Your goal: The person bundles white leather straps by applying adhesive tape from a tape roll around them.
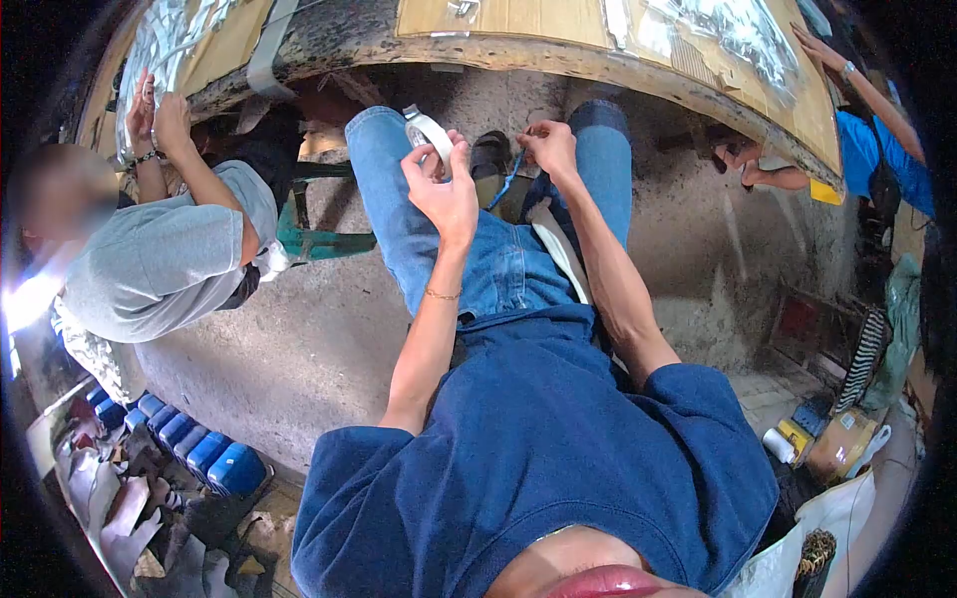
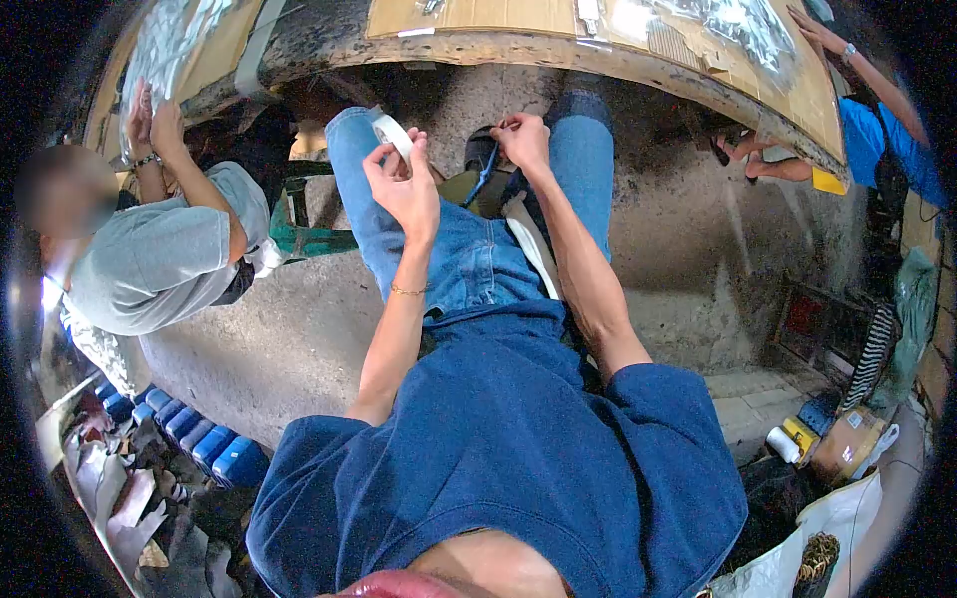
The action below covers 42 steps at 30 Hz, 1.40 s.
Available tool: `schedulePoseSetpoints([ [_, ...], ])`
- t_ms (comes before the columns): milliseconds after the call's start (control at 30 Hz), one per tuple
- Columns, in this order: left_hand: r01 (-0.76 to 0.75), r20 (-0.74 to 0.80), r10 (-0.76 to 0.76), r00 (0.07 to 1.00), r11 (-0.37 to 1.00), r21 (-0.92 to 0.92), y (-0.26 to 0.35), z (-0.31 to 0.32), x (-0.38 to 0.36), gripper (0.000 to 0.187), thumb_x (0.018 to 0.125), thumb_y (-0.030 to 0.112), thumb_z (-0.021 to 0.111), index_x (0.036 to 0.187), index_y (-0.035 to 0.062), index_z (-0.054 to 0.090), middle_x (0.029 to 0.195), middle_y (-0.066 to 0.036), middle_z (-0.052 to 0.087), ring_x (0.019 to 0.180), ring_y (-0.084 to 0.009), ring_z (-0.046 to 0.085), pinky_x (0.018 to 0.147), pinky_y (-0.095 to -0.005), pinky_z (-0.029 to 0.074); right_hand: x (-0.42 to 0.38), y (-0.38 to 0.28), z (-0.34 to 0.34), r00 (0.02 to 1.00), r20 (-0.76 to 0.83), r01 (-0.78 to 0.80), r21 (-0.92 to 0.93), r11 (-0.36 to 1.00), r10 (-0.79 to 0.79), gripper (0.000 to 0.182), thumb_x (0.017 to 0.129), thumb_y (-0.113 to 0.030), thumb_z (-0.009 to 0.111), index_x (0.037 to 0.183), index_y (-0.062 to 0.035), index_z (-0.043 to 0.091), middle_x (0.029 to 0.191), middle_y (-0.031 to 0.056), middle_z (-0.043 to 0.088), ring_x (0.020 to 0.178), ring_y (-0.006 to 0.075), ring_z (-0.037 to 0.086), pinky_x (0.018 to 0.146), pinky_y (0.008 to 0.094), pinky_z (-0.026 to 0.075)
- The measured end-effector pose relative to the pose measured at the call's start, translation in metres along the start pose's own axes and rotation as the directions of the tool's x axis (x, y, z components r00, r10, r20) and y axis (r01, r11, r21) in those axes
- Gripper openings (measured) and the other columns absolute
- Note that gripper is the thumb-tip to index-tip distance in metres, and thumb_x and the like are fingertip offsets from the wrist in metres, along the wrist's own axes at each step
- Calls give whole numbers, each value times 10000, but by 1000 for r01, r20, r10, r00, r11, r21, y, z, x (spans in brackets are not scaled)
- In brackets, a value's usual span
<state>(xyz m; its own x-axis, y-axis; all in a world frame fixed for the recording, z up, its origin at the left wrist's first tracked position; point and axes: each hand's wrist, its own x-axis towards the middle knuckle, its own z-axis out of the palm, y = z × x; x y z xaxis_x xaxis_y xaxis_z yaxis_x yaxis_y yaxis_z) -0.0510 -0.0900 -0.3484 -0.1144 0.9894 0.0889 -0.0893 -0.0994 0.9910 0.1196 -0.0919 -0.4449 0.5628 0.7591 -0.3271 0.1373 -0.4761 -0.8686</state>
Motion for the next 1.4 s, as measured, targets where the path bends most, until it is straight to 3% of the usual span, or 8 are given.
schedulePoseSetpoints([
  [167, -78, 43, 75, 996, 994, 73, 9, 2, -3, 299, 905, 22, 652, 1081, -4, 413, 1072, -211, 675, 996, -205, 668, 838, -285, 528, 15, -2, 9, 980, 121, -117, -277, 954, 156, 124, 735, -123, 748, 722, -12, 694, 652, 77, 692, 584, 149, 676, 547, 294, 540],
  [267, -101, 67, 95, 993, 990, 100, 6, 4, -7, 304, 904, 32, 659, 1083, -3, 415, 1064, -209, 678, 984, -205, 672, 839, -284, 525, 19, 19, 32, 957, 147, -212, -229, 950, 249, 159, 614, -120, 705, 722, -6, 681, 670, 155, 692, 687, 284, 711, 687, 369, 553],
  [533, -125, 41, 122, 992, 989, 81, 12, -4, -9, 330, 898, 26, 667, 1091, 7, 401, 1065, -206, 680, 953, -195, 677, 803, -265, 526, -11, 15, 54, 994, 93, -17, -326, 945, 50, 144, 595, -79, 674, 701, 14, 645, 781, 314, 643, 892, 466, 650, 741, 474, 520],
  [633, -116, -17, 117, 993, 992, 57, 22, -7, -5, 311, 884, 11, 675, 1070, -16, 427, 1042, -219, 684, 939, -224, 688, 864, -330, 533, -30, 25, 58, 995, 92, 70, -297, 952, -44, 112, 607, -69, 668, 654, 24, 627, 790, 332, 629, 877, 471, 650, 732, 484, 516],
  [800, -190, 8, 190, 982, 976, 104, 30, -14, 4, 326, 910, 39, 658, 1074, 4, 378, 1070, -236, 670, 926, -204, 684, 752, -246, 533, -39, 35, 62, 985, 152, -30, -324, 946, 83, 290, 655, -121, 714, 920, -20, 657, 980, 276, 669, 993, 442, 632, 844, 466, 515],
  [1000, -197, 27, 196, 980, 974, 115, 33, -16, 13, 328, 905, 33, 662, 1073, 6, 382, 1077, -240, 662, 918, -213, 686, 757, -260, 539, -37, 41, 54, 972, 202, -51, -316, 948, 119, 198, 675, -146, 725, 789, -9, 641, 784, 200, 695, 789, 333, 696, 700, 393, 532],
  [1133, -155, 37, 151, 988, 982, 110, 30, -17, 17, 332, 905, 32, 662, 1077, 3, 380, 1082, -242, 658, 917, -215, 685, 760, -265, 535, -37, 38, 47, 921, 286, -229, -150, 962, 264, 199, 663, -101, 701, 821, -9, 622, 884, 240, 684, 893, 398, 670, 769, 449, 523],
  [1400, -156, 73, 144, 987, 968, 198, 24, -24, 28, 319, 914, 34, 649, 1081, 0, 378, 1081, -248, 655, 908, -223, 685, 800, -290, 531, -48, 26, 35, 977, 191, -7, -407, 913, 93, 225, 715, -161, 740, 848, 8, 673, 908, 254, 681, 907, 415, 664, 783, 467, 536],
])
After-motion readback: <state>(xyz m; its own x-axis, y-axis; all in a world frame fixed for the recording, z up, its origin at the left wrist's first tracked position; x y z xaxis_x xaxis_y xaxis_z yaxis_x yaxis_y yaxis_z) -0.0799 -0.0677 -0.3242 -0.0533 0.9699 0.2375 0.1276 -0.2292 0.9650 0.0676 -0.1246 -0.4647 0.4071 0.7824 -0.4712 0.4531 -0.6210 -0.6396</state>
